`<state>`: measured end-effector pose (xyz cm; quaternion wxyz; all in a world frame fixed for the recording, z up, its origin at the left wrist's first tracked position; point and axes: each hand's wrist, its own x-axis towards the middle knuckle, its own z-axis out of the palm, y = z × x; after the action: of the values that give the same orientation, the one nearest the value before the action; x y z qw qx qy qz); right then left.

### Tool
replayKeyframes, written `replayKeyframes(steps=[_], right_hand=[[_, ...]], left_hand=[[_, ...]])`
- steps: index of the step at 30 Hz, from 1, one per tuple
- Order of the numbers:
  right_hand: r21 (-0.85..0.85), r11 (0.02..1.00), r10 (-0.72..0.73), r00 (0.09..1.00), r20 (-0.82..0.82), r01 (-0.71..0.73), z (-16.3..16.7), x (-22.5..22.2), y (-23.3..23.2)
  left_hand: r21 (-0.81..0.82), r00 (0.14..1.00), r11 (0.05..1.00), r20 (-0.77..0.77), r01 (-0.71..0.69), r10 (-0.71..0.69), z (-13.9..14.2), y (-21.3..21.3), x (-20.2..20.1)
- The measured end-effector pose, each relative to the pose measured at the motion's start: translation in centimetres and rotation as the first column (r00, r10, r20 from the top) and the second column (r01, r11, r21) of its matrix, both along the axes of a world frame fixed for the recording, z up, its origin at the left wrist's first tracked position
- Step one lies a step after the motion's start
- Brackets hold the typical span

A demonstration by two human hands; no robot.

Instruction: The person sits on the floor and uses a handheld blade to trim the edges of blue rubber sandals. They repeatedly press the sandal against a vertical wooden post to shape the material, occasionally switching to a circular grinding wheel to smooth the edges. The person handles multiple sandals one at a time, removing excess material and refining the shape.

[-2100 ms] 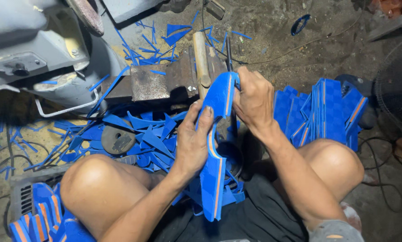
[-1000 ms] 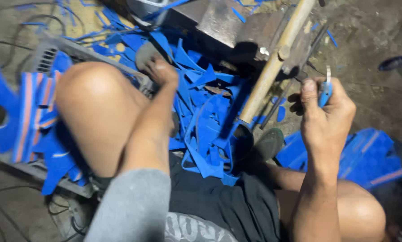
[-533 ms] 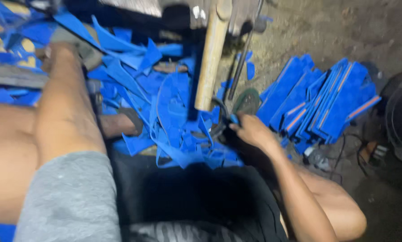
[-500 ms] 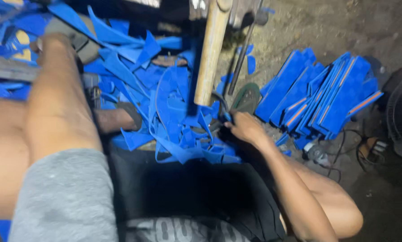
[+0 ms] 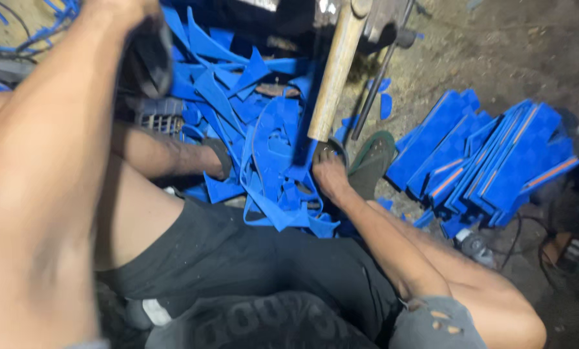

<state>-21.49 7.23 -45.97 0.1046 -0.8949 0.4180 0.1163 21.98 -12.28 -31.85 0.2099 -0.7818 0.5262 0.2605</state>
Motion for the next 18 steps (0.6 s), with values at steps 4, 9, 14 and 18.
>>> replayKeyframes(steps=[4,9,14,18], right_hand=[[-0.025,0.994,-0.104,0.994,-0.031,0.104,2.4,0.7,0.4],[0.022,0.997,-0.072,0.997,0.014,0.072,4.7,2.4,2.1],[-0.095,0.986,-0.136,0.99,-0.025,0.133,6.2,3.9,3.2],[-0.078,0.992,-0.091,0.995,0.043,0.094,6.0,4.3,3.3]], left_hand=[[-0.064,0.911,0.997,-0.411,-0.031,0.002,3.6,4.4,-3.1],[0.023,0.762,0.997,-0.644,-0.071,0.069,1.6,9.4,-10.0],[-0.03,0.811,0.983,-0.57,-0.18,0.132,-0.6,11.4,-10.4],[-0.273,0.836,0.935,-0.547,-0.224,0.04,0.7,12.6,-9.6]])
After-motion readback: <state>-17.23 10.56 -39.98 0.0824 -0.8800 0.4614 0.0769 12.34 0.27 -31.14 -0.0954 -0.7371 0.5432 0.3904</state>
